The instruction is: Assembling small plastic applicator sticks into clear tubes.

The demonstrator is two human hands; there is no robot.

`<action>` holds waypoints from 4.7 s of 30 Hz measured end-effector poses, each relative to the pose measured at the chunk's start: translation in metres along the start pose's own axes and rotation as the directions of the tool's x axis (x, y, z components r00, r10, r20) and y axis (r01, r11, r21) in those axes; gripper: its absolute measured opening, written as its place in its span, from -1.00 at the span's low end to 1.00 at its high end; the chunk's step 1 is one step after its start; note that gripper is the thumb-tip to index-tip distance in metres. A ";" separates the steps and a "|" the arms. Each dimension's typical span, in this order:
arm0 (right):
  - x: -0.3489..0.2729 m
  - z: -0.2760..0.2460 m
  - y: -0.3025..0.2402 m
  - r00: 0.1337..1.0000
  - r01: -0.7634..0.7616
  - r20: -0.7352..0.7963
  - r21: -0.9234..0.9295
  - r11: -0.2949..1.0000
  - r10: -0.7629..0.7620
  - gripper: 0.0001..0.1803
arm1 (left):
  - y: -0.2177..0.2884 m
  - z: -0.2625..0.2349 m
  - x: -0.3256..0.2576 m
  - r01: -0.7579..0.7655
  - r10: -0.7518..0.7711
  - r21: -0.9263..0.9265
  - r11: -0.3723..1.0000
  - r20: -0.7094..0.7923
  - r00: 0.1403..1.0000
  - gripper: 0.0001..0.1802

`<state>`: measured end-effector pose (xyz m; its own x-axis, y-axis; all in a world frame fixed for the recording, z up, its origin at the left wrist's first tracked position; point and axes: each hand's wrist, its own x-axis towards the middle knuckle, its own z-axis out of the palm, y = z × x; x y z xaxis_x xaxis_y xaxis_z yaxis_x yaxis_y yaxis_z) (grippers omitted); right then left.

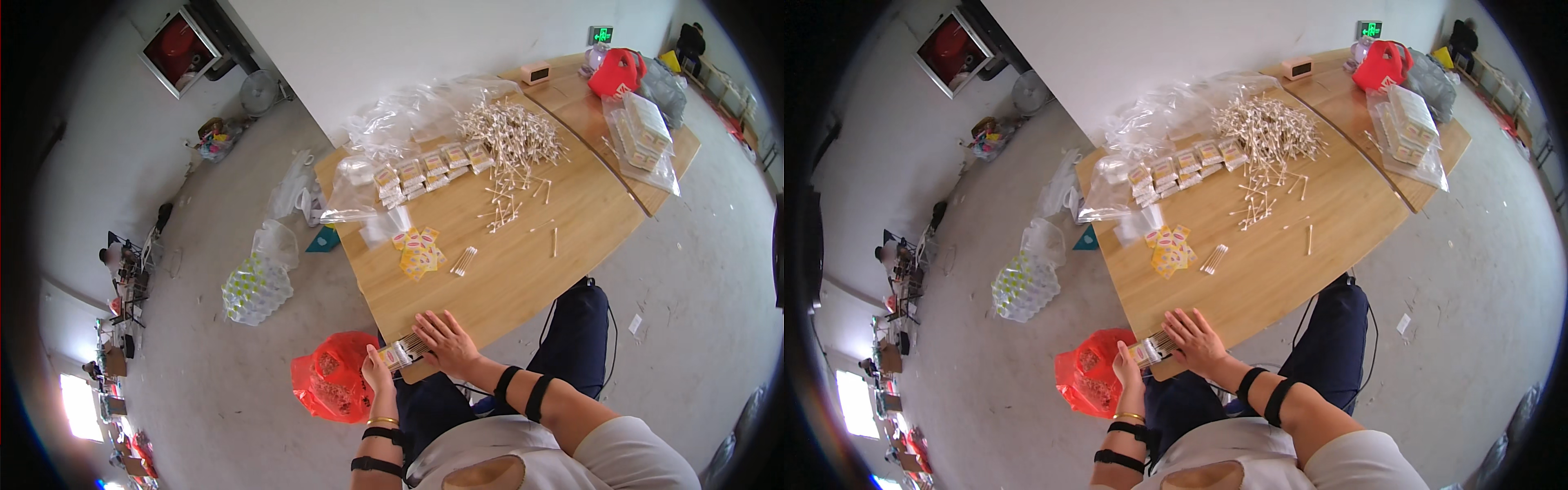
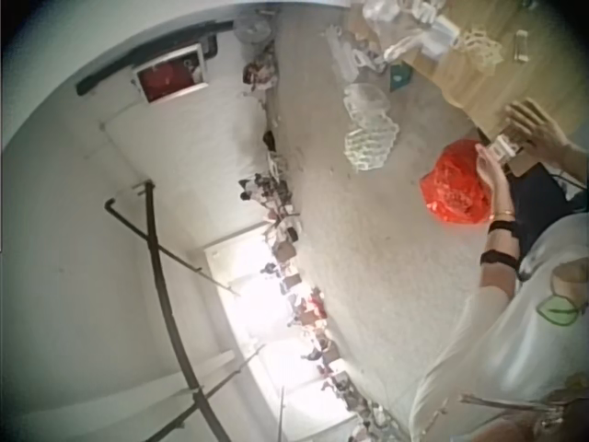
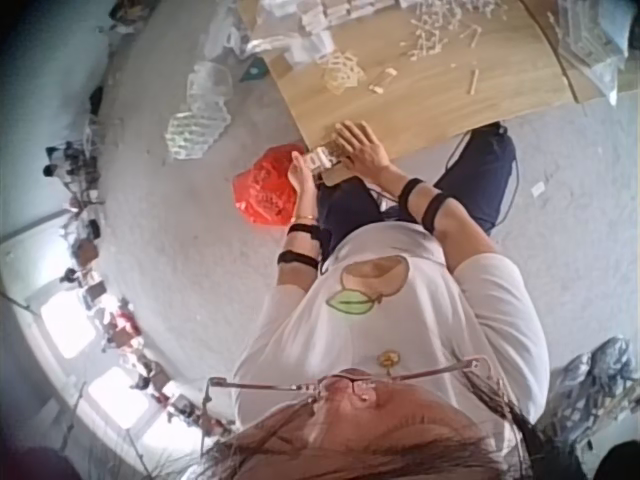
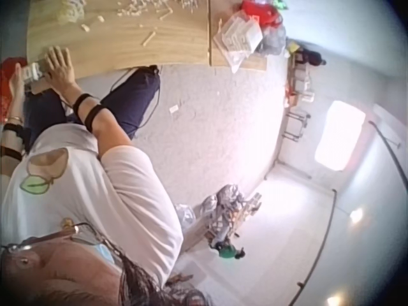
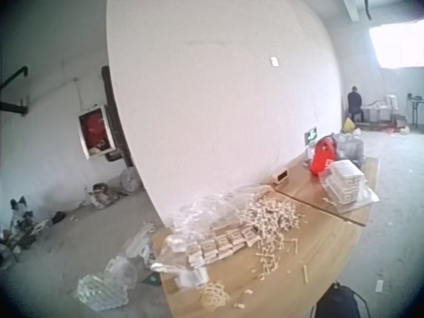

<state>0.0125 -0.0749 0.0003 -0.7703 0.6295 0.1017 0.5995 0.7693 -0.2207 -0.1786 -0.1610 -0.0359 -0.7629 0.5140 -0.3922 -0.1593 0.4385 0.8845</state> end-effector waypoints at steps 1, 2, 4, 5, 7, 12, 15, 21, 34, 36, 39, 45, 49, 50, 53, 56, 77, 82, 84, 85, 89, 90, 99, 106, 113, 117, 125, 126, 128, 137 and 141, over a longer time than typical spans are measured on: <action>0.001 -0.003 -0.004 1.000 0.009 0.001 0.005 1.000 -0.009 -0.18 | -0.009 -0.002 0.006 -0.013 0.011 -0.030 0.999 -0.050 0.999 -0.34; 0.003 -0.004 -0.007 1.000 0.014 0.001 0.008 1.000 -0.014 -0.18 | -0.018 -0.003 0.012 -0.025 0.019 -0.059 0.998 -0.098 0.995 -0.34; 0.004 -0.005 -0.011 1.000 0.023 0.002 0.006 1.000 -0.023 -0.18 | -0.030 -0.008 0.021 0.051 -0.060 -0.119 0.992 -0.076 0.995 -0.33; 0.004 -0.005 -0.011 1.000 0.020 0.004 0.006 1.000 -0.020 -0.18 | -0.033 -0.009 0.024 0.128 -0.137 -0.175 0.976 -0.045 0.989 -0.32; 0.004 -0.002 -0.012 0.999 0.032 0.001 -0.030 0.999 -0.032 -0.16 | -0.035 -0.008 0.023 0.175 -0.180 -0.178 0.968 -0.012 0.984 -0.30; 0.012 0.004 -0.039 0.999 0.022 0.029 0.023 0.999 -0.023 -0.08 | -0.033 -0.007 0.020 0.064 -0.078 -0.215 0.975 -0.057 0.995 -0.26; 0.011 0.006 -0.042 0.999 0.002 0.051 0.070 0.998 -0.005 -0.01 | -0.023 -0.003 0.014 -0.086 0.083 -0.034 0.996 -0.090 0.992 -0.22; 0.010 -0.007 -0.032 0.996 -0.031 0.088 -0.014 0.999 0.033 0.06 | -0.032 -0.031 0.026 -0.005 -0.006 -0.142 0.990 -0.076 0.997 -0.15; 0.016 -0.003 -0.045 1.000 0.019 0.013 0.160 0.987 -0.022 -0.06 | -0.033 -0.034 0.025 -0.055 0.059 -0.045 0.997 0.085 0.995 -0.21; 0.018 -0.010 -0.036 1.000 -0.017 -0.016 0.199 0.980 0.021 -0.12 | -0.015 -0.030 0.010 0.309 -0.279 -0.248 0.918 0.150 0.948 -0.37; 0.024 -0.013 -0.048 0.966 -0.221 0.225 0.460 0.860 0.129 -0.29 | -0.021 -0.035 -0.011 0.273 -0.209 -0.444 0.853 0.189 0.960 -0.55; 0.034 0.033 -0.067 0.910 -0.411 0.261 0.679 0.609 0.323 -0.43 | -0.022 -0.016 -0.026 0.296 -0.163 -0.681 0.669 0.254 0.953 -0.74; 0.039 0.037 -0.083 0.853 -0.487 0.282 0.731 0.478 0.439 -0.52 | -0.040 -0.010 -0.016 0.357 -0.241 -0.745 0.563 0.265 0.934 -0.68; 0.043 0.040 -0.084 0.829 -0.525 0.356 0.760 0.382 0.431 -0.55 | -0.037 -0.002 -0.017 0.359 -0.233 -0.748 0.558 0.275 0.933 -0.68; 0.055 0.009 -0.101 0.788 -0.598 0.550 0.791 0.131 0.275 -0.61 | -0.046 -0.005 -0.020 0.295 -0.269 -0.779 0.554 0.168 0.948 -0.62; 0.048 0.028 -0.056 0.839 -0.536 0.535 0.844 -0.019 0.099 -0.54 | -0.030 0.003 -0.025 0.326 -0.246 -0.773 0.545 0.225 0.943 -0.62; 0.074 -0.029 -0.105 0.786 -0.618 0.615 0.784 -0.060 -0.059 -0.76 | 0.027 -0.073 -0.038 0.188 -0.127 -0.761 0.621 0.138 0.982 -0.66; 0.068 -0.094 -0.096 0.967 -0.243 0.253 0.955 0.171 -0.036 -0.78 | 0.090 -0.085 -0.086 0.157 0.155 -0.844 0.513 0.270 0.950 -0.62; 0.061 -0.122 -0.080 0.985 -0.150 0.157 0.985 0.087 -0.072 -0.78 | 0.117 -0.084 -0.106 0.216 0.218 -0.813 0.541 0.383 0.898 -0.61; 0.055 -0.139 -0.073 0.988 -0.135 0.140 0.987 0.089 -0.061 -0.78 | 0.128 -0.083 -0.116 0.268 0.264 -0.781 0.564 0.478 0.838 -0.59; 0.032 -0.194 -0.049 0.998 -0.014 0.028 0.973 0.230 -0.054 -0.80 | 0.149 -0.096 -0.119 -0.131 0.365 -0.447 0.885 0.491 0.791 -0.46; 0.025 -0.202 -0.044 0.996 0.080 -0.063 0.940 0.332 -0.062 -0.81 | 0.163 -0.092 -0.131 -0.229 0.434 -0.444 0.866 0.444 0.784 -0.49; -0.024 -0.246 -0.043 0.944 0.313 -0.317 0.783 0.537 -0.087 -0.81 | 0.198 -0.057 -0.174 -0.479 0.512 -0.204 0.854 0.491 0.705 -0.74; -0.043 -0.253 -0.038 0.876 0.447 -0.470 0.708 0.547 -0.107 -0.80 | 0.201 -0.044 -0.195 -0.571 0.596 -0.211 0.794 0.458 0.660 -0.77; -0.048 -0.257 -0.026 0.884 0.432 -0.468 0.810 0.397 -0.006 -0.83 | 0.205 -0.034 -0.202 -0.548 0.632 -0.320 0.773 0.465 0.620 -0.74; -0.049 -0.267 -0.026 0.881 0.415 -0.473 0.772 0.481 -0.002 -0.93 | 0.206 -0.033 -0.206 -0.586 0.648 -0.292 0.756 0.459 0.607 -0.75; -0.048 -0.255 -0.021 0.876 0.419 -0.468 0.857 0.300 0.114 -0.86 | 0.213 -0.031 -0.208 -0.588 0.713 -0.408 0.699 0.332 0.617 -0.78; -0.048 -0.251 -0.017 0.927 0.328 -0.359 0.916 0.232 0.107 -0.84 | 0.213 -0.031 -0.208 -0.588 0.714 -0.409 0.698 0.332 0.617 -0.78; -0.049 -0.249 -0.015 0.966 0.225 -0.242 0.960 0.163 0.094 -0.82 | 0.211 -0.031 -0.208 -0.580 0.728 -0.449 0.680 0.314 0.610 -0.78; -0.043 -0.237 -0.013 0.975 0.171 -0.181 0.982 0.084 0.127 -0.84 | 0.221 -0.027 -0.214 -0.584 0.718 -0.434 0.686 0.278 0.638 -0.86; -0.045 -0.243 -0.012 0.966 0.202 -0.217 0.973 0.112 0.141 -0.85 | 0.221 -0.027 -0.214 -0.570 0.704 -0.430 0.700 0.282 0.652 -0.87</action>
<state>0.0923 -0.0858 0.2337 -0.6128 0.7400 0.2773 -0.2992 0.1074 -0.9481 -0.0678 -0.1940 0.2508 -0.4325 0.8517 0.2960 0.0537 -0.3034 0.9513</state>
